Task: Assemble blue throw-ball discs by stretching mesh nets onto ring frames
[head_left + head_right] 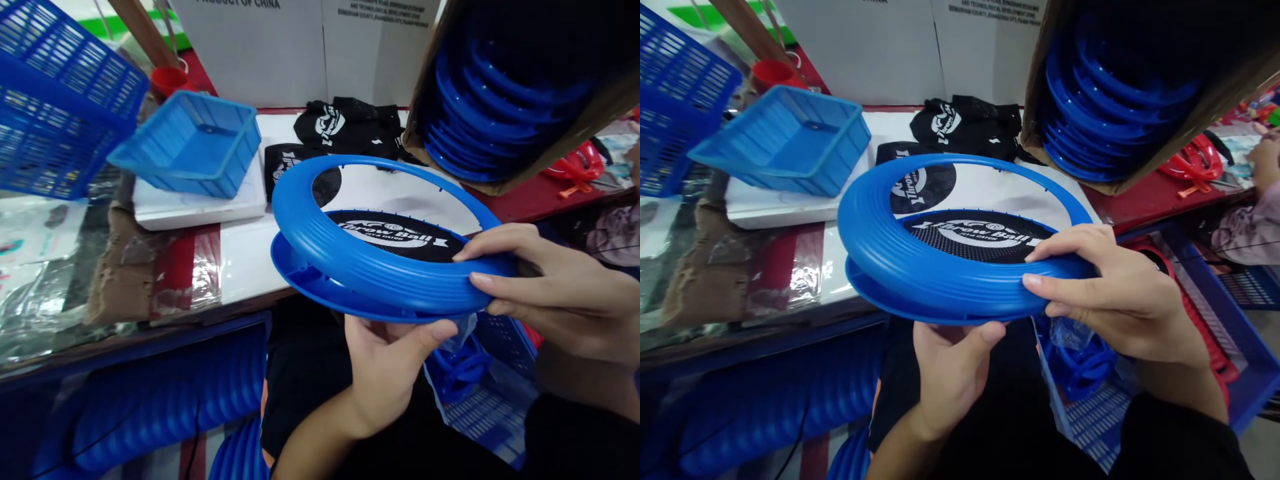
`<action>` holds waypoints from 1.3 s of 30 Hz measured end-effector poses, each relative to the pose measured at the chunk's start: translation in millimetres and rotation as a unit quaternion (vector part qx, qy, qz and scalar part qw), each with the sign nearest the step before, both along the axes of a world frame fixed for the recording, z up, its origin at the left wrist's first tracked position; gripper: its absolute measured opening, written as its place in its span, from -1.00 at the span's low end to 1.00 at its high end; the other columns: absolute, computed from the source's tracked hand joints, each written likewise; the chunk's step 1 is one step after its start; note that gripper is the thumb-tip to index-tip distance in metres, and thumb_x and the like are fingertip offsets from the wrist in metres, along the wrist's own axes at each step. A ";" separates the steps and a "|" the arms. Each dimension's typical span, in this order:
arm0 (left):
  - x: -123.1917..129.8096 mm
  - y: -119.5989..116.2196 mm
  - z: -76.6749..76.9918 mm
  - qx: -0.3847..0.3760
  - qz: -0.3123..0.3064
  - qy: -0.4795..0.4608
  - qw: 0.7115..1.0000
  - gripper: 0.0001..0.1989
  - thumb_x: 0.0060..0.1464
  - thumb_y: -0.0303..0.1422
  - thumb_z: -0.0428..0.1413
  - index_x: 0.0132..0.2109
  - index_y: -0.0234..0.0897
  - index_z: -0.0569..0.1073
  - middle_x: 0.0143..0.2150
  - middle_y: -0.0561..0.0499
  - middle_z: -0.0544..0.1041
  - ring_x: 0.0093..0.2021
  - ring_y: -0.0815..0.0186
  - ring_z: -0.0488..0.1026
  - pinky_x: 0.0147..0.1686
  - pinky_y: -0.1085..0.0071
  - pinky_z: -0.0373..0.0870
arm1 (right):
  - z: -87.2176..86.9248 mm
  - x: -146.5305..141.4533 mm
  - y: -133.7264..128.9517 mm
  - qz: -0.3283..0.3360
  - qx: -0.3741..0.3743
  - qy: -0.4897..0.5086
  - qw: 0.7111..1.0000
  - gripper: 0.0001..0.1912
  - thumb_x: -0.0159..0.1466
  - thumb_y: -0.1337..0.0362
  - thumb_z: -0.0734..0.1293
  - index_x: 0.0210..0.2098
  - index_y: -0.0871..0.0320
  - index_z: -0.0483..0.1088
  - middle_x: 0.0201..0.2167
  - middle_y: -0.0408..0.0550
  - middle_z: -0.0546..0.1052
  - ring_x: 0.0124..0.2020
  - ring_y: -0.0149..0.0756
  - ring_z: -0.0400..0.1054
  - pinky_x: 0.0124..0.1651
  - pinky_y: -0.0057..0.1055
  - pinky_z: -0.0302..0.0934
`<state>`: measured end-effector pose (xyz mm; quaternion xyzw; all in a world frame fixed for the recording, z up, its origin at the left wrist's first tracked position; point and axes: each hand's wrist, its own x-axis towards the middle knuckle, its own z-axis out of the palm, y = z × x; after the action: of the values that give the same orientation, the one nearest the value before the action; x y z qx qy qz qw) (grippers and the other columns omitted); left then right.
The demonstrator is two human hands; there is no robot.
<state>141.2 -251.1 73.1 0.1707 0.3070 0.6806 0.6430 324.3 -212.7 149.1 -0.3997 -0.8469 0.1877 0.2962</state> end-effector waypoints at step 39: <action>-14.2 4.9 -11.9 0.028 -0.050 0.007 0.998 -0.25 -0.19 -0.29 0.59 0.17 -0.17 0.54 -0.24 0.00 0.73 -0.15 0.10 0.73 -0.02 0.15 0.70 | -1.0 0.4 3.2 0.094 0.031 -0.032 0.995 -0.55 0.43 0.35 0.40 0.25 -0.15 0.54 0.06 -0.01 0.62 0.03 -0.14 0.54 0.05 -0.19 0.42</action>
<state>127.0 -246.1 61.3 0.2090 0.2833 0.6550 0.6686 324.7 -209.5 148.2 -0.3142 -0.8953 0.1754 0.2625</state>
